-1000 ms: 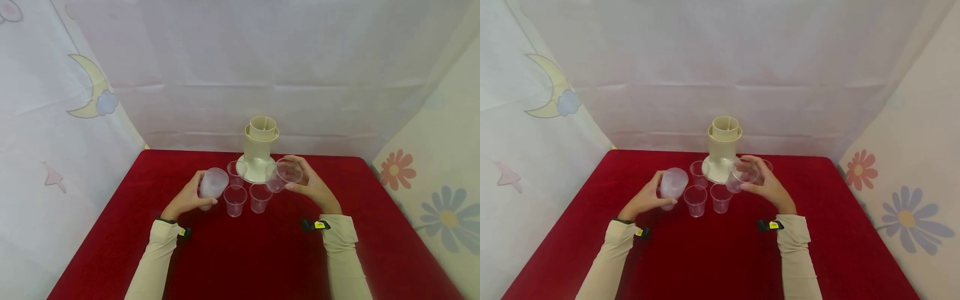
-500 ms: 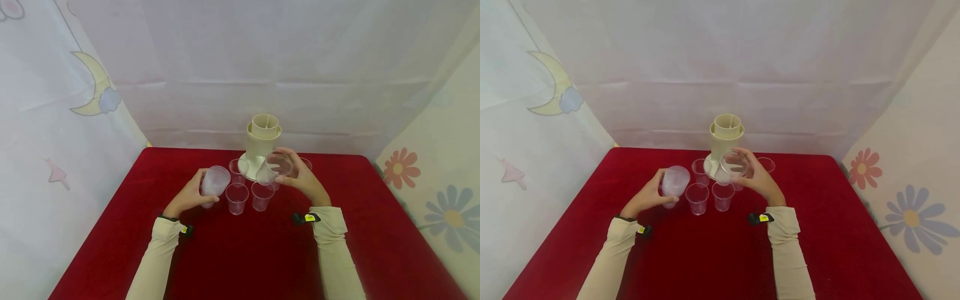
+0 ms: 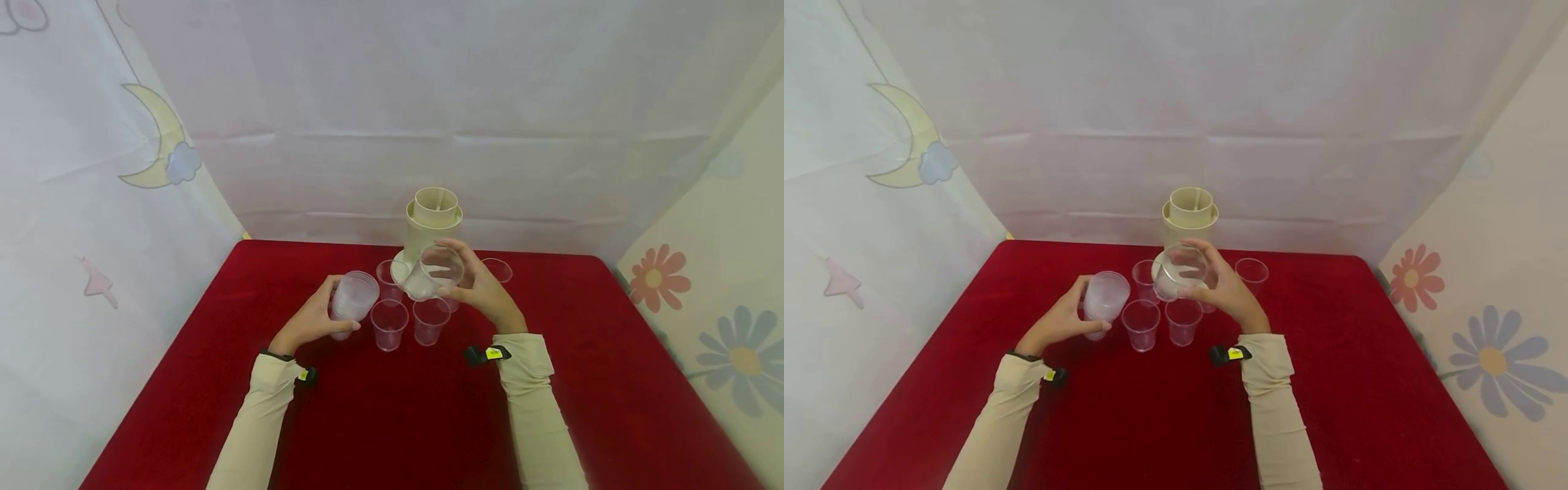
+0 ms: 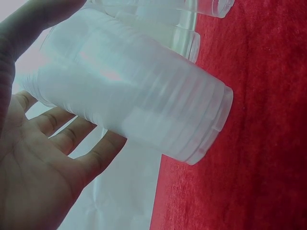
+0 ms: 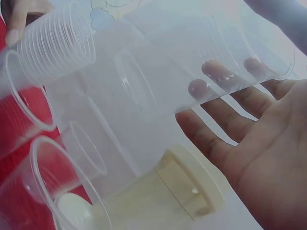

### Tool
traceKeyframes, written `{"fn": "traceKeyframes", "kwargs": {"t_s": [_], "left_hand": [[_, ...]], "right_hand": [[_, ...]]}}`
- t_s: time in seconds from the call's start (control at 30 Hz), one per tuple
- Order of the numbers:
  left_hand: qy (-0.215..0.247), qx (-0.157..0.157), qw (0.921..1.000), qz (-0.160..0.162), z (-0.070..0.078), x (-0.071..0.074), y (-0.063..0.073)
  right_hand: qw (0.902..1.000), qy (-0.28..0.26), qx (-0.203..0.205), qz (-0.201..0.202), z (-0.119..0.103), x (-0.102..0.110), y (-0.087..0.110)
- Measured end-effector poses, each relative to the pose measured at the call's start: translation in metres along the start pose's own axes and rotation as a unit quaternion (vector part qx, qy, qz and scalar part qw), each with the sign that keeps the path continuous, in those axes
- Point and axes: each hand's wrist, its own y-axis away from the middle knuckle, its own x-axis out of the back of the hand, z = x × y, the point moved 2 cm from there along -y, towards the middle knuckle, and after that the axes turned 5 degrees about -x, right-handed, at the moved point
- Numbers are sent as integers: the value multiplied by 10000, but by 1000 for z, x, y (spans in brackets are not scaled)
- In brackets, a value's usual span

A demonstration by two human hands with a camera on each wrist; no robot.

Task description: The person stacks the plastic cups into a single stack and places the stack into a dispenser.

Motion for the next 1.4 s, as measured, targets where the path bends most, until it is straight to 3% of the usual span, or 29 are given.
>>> {"fn": "traceKeyframes", "kwargs": {"t_s": [0.5,0.73,0.8,1.33,1.4], "left_hand": [[33,-29,10000,24,-2,1,2],[23,-57,10000,70,-41,-3,-4],[26,-59,10000,69,-44,-3,-3],[-7,-265,9996,81,-44,-2,-7],[21,-196,9998,43,-38,-2,-6]], "right_hand": [[9994,-106,216,-239,4,-32,-32],[9982,-232,341,-424,7,-45,-42],[9979,-269,353,-476,9,-48,-44],[9974,-432,370,-445,17,-66,-61],[9974,-483,333,-417,19,-67,-62]]}}
